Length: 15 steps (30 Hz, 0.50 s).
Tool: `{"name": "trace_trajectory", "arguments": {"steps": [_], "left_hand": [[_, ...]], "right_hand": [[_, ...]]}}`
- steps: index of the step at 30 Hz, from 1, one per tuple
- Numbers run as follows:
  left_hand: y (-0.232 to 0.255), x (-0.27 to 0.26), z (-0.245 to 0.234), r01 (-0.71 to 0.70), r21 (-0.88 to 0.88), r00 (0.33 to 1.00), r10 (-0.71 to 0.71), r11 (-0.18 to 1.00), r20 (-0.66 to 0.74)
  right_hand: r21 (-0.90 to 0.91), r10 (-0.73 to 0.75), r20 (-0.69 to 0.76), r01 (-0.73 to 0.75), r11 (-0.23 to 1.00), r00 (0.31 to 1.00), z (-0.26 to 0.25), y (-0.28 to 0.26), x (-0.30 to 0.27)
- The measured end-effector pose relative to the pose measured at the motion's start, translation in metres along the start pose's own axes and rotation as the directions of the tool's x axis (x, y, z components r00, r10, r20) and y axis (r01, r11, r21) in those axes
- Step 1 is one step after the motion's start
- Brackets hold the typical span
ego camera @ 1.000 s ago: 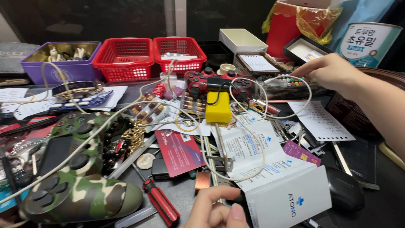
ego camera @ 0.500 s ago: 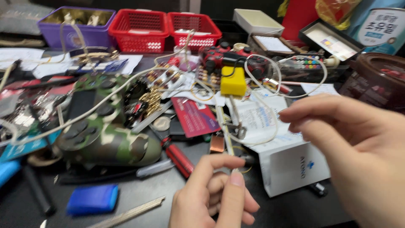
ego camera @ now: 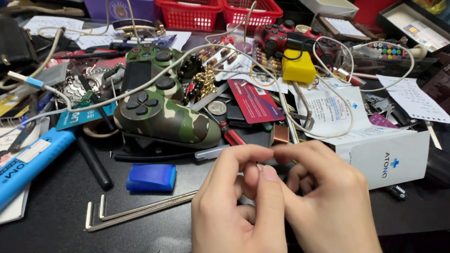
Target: Sorting through various items on a cluttered desk and carefully peeling the paper backing off a medicine blister pack.
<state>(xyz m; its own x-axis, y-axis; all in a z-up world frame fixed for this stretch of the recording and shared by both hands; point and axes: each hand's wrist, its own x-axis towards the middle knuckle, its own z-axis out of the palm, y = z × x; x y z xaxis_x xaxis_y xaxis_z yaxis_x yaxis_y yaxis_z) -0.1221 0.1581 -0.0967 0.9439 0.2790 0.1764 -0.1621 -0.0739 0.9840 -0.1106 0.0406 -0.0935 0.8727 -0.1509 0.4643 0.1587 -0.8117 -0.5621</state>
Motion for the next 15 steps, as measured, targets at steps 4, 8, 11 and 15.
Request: {"name": "trace_trajectory", "arguments": {"steps": [4,8,11,15], "left_hand": [[-0.001,-0.002,0.003,0.012,-0.001,0.999,-0.012,1.000,-0.041],[-0.002,-0.003,0.003,0.046,0.032,0.998,-0.045,0.998,-0.052],[-0.003,-0.002,0.005,0.047,0.042,0.997,-0.045,0.998,-0.055],[-0.002,0.000,0.007,0.014,0.068,0.998,-0.009,0.998,-0.064]], "right_hand": [[-0.057,0.132,0.112,-0.127,0.990,0.985,0.003,-0.007,0.013],[-0.172,0.241,0.197,-0.208,0.963,0.950,0.007,-0.017,0.020],[-0.182,0.316,0.183,-0.284,0.941,0.931,0.007,-0.022,0.020],[-0.144,0.389,0.099,-0.373,0.916,0.916,0.005,-0.017,0.016]]}}
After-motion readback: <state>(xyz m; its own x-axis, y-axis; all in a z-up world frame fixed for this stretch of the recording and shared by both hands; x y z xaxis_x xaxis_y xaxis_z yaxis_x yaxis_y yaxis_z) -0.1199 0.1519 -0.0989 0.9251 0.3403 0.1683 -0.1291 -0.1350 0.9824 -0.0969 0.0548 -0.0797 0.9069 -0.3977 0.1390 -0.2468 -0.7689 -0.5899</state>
